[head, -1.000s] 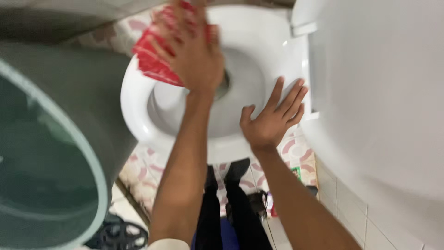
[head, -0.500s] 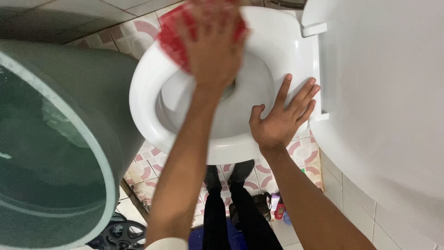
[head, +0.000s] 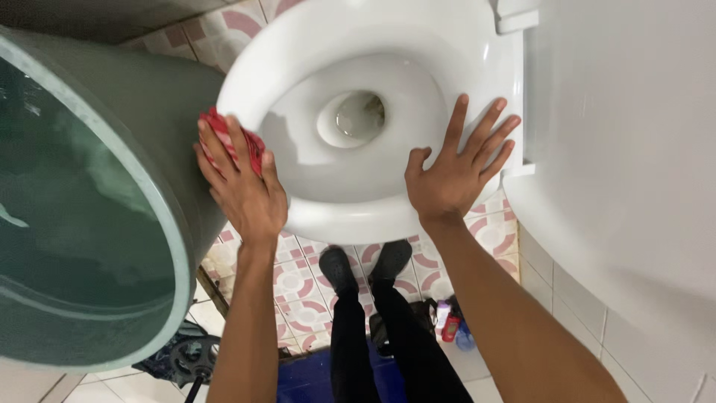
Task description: The person wipes the toilet seat and lid with a red and white striped cloth. They clean the rim, underside, and top surfaces of the seat and lid in a bathroom setting.
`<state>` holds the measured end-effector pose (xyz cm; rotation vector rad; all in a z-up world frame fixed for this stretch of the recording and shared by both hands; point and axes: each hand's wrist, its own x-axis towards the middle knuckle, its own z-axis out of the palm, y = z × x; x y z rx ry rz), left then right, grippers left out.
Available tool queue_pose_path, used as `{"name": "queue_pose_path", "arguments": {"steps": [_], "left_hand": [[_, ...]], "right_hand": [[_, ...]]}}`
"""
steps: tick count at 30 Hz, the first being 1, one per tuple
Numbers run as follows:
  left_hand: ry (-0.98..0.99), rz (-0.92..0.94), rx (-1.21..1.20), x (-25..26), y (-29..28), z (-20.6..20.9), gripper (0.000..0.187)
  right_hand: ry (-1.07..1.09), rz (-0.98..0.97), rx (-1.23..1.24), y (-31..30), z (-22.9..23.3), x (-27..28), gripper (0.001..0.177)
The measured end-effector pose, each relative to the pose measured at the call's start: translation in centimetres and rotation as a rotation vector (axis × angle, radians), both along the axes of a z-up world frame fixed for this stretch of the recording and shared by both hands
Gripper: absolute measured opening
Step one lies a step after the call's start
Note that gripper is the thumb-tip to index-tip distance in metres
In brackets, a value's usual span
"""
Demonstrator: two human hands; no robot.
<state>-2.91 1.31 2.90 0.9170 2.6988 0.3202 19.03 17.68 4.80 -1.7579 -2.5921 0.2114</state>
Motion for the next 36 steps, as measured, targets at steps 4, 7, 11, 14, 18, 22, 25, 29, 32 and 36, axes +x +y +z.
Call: {"name": "queue_pose_path", "arguments": {"steps": [4, 7, 11, 14, 18, 22, 25, 29, 32, 36], "left_hand": [[0.048, 0.094, -0.082, -0.7, 2.6, -0.2, 0.064], [0.028, 0.069, -0.064, -1.6, 6.9, 0.0, 0.062], [0.059, -0.142, -0.119, -3.0, 15.4, 0.8, 0.063], [0.008, -0.402, -0.025, -1.4, 20.6, 1.3, 0.06], [0.028, -0.687, 0.129, 1.0, 25.2, 1.9, 0.055], [0.071, -0.852, 0.197, 0.7, 26.0, 2.4, 0.051], [0.011, -0.894, 0.099, -1.9, 24.3, 2.0, 0.049], [0.025, -0.732, -0.108, -6.4, 19.4, 0.9, 0.05], [0.085, -0.68, 0.198, -8.2, 13.6, 0.4, 0.046], [0.198, -0.496, 0.04, -7.2, 10.0, -0.2, 0.053]], "right_hand": [[0.039, -0.015, -0.018, 0.6, -0.2, -0.3, 0.088], [0.044, -0.045, -0.013, -0.1, -0.4, 0.2, 0.089], [0.078, -0.027, 0.019, 0.3, -0.8, -0.4, 0.088], [0.092, -0.041, -0.021, 0.4, -0.7, 0.2, 0.088], [0.112, -0.082, -0.059, 0.3, -0.3, -0.2, 0.088], [0.132, -0.084, -0.024, -0.2, 0.0, -0.1, 0.088], [0.144, -0.07, -0.013, 0.0, -0.3, 0.3, 0.09], [0.216, -0.03, 0.049, -0.8, -1.6, 0.9, 0.087], [0.281, -0.012, 0.141, -0.4, -2.7, 2.2, 0.073], [0.328, -0.159, 0.097, -0.4, -3.2, 2.7, 0.044]]}}
